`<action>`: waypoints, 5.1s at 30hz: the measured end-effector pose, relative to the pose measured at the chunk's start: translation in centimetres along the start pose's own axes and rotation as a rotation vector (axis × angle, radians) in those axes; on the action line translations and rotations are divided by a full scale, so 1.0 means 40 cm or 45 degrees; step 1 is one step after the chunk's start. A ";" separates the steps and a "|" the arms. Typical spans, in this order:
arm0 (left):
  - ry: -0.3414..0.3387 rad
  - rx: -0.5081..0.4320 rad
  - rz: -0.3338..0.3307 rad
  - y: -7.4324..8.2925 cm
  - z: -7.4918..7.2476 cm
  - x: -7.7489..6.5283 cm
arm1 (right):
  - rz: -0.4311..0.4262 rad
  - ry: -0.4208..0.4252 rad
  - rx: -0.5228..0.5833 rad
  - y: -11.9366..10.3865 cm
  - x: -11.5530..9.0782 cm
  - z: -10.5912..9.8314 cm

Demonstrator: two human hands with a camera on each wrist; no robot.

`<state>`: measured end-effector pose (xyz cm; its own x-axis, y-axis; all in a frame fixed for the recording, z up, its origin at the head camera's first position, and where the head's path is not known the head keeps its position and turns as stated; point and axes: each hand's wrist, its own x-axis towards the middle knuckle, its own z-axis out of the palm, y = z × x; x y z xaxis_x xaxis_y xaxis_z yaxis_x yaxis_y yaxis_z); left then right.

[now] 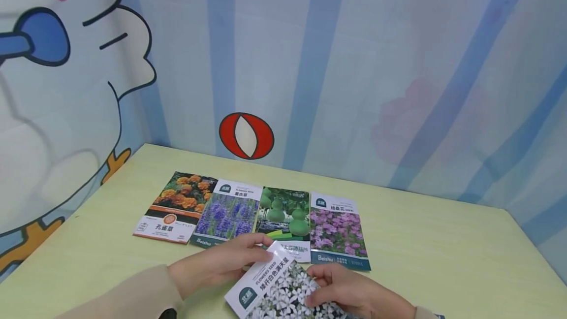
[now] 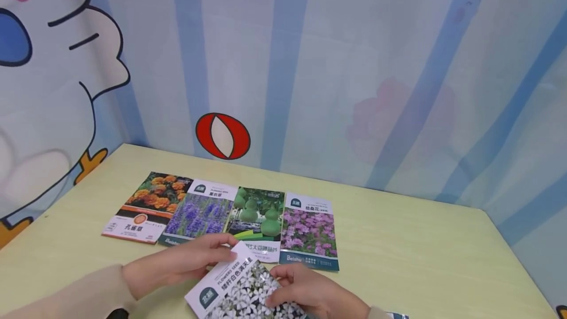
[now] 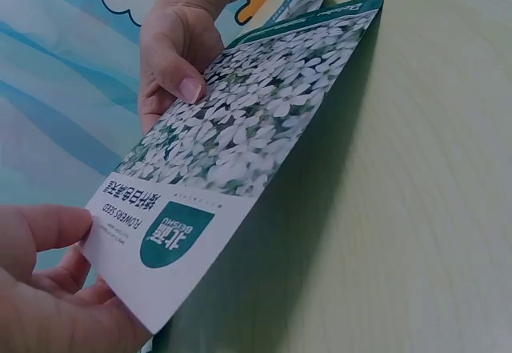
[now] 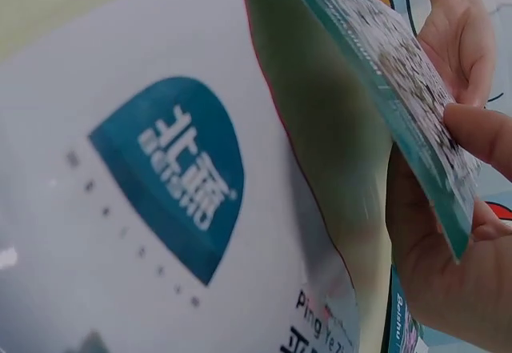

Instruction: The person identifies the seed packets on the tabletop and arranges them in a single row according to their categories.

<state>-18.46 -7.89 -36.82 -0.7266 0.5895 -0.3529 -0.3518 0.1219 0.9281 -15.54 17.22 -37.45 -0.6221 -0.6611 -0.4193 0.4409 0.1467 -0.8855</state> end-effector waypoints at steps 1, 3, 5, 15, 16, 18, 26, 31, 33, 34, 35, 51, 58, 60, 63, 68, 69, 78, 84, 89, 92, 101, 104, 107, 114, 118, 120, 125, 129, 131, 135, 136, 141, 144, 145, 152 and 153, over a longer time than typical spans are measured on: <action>0.004 0.007 0.000 0.001 0.000 0.002 | 0.001 -0.005 0.007 0.000 0.000 -0.004; 0.000 0.014 -0.009 0.003 -0.001 0.006 | 0.016 0.033 -0.013 -0.001 -0.002 -0.012; -0.002 0.039 -0.009 0.005 -0.004 0.008 | 0.044 0.093 -0.040 -0.005 -0.005 -0.024; 0.077 0.025 -0.013 0.001 -0.003 0.024 | 0.019 0.284 -0.003 -0.027 -0.026 -0.072; 0.088 0.001 -0.011 0.001 -0.002 0.028 | 0.013 0.312 -0.008 -0.028 -0.026 -0.075; 0.117 -0.054 -0.012 0.004 0.003 0.040 | -0.004 0.356 -0.019 -0.028 -0.026 -0.082; 0.142 -0.222 0.069 0.017 0.023 0.074 | -0.168 0.303 0.242 -0.038 -0.020 -0.106; 0.123 -0.207 0.098 0.012 0.035 0.094 | -0.207 0.366 0.305 -0.038 -0.010 -0.114; 0.140 -0.219 0.105 0.014 0.040 0.103 | -0.222 0.394 0.310 -0.040 -0.008 -0.118; 0.148 -0.225 0.110 0.015 0.043 0.108 | -0.231 0.405 0.314 -0.041 -0.008 -0.120; 0.158 -0.231 0.115 0.016 0.045 0.113 | -0.238 0.417 0.316 -0.043 -0.008 -0.123; 0.149 -0.312 0.056 0.040 0.101 0.180 | -0.217 0.495 0.335 -0.038 -0.082 -0.222; 0.214 -0.348 0.053 0.049 0.149 0.219 | -0.192 0.543 0.246 -0.033 -0.118 -0.264; 0.234 -0.362 0.058 0.055 0.162 0.231 | -0.175 0.567 0.200 -0.034 -0.132 -0.280; 0.261 -0.376 0.078 0.062 0.179 0.249 | -0.146 0.608 0.113 -0.038 -0.149 -0.303; 0.276 -0.398 0.105 0.067 0.200 0.277 | -0.109 0.668 -0.032 -0.040 -0.167 -0.333; 0.279 -0.401 0.108 0.067 0.206 0.282 | -0.103 0.672 -0.048 -0.039 -0.170 -0.338; 0.294 -0.430 0.133 0.071 0.239 0.331 | -0.078 0.735 -0.083 -0.039 -0.188 -0.378; 0.285 -0.459 0.132 0.071 0.251 0.344 | -0.048 0.766 -0.112 -0.039 -0.200 -0.391; 0.343 -0.461 0.151 0.078 0.272 0.363 | -0.045 0.812 -0.092 -0.035 -0.209 -0.402; 0.383 -0.472 0.151 0.082 0.285 0.374 | -0.048 0.829 -0.069 -0.030 -0.215 -0.409; 0.423 -0.484 0.166 0.081 0.322 0.404 | -0.024 0.878 -0.010 -0.012 -0.241 -0.429; 0.441 -0.488 0.169 0.083 0.330 0.412 | -0.010 0.901 -0.007 -0.010 -0.244 -0.434; 0.433 -0.485 0.164 0.084 0.336 0.414 | 0.000 0.928 -0.008 -0.008 -0.247 -0.439; 0.329 -0.450 0.196 0.081 0.342 0.415 | 0.015 0.954 -0.048 0.000 -0.262 -0.453; 0.313 -0.422 0.191 0.081 0.342 0.420 | 0.060 1.004 -0.074 0.000 -0.260 -0.461; 0.316 -0.421 0.185 0.082 0.342 0.423 | 0.090 1.037 -0.104 -0.002 -0.256 -0.465; 0.339 -0.440 0.187 0.083 0.343 0.425 | 0.145 1.107 -0.240 -0.007 -0.242 -0.469; 0.351 -0.449 0.187 0.082 0.343 0.426 | 0.166 1.143 -0.311 -0.006 -0.231 -0.470; 0.357 -0.447 0.179 0.083 0.342 0.427 | 0.171 1.157 -0.329 -0.004 -0.225 -0.469; 0.364 -0.435 0.165 0.084 0.342 0.429 | 0.191 1.184 -0.354 -0.003 -0.216 -0.467; 0.363 -0.430 0.168 0.084 0.341 0.427 | 0.197 1.189 -0.360 -0.003 -0.215 -0.466; 0.334 -0.411 0.212 0.088 0.336 0.421 | 0.204 1.204 -0.381 -0.005 -0.212 -0.462; 0.337 -0.372 0.217 0.089 0.330 0.414 | 0.196 1.196 -0.389 -0.004 -0.211 -0.462; 0.346 -0.358 0.207 0.090 0.327 0.412 | 0.192 1.190 -0.389 -0.003 -0.212 -0.463; 0.340 -0.253 0.140 0.108 0.302 0.385 | 0.186 1.140 -0.391 0.006 -0.240 -0.476; 0.335 -0.226 0.136 0.112 0.299 0.378 | 0.198 1.137 -0.388 0.008 -0.249 -0.479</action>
<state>-23.98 11.13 -36.59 -0.8841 0.3625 -0.2949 -0.3461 -0.0839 0.9345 -21.61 37.96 -37.39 -0.8903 0.1690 -0.4228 0.4511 0.4542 -0.7683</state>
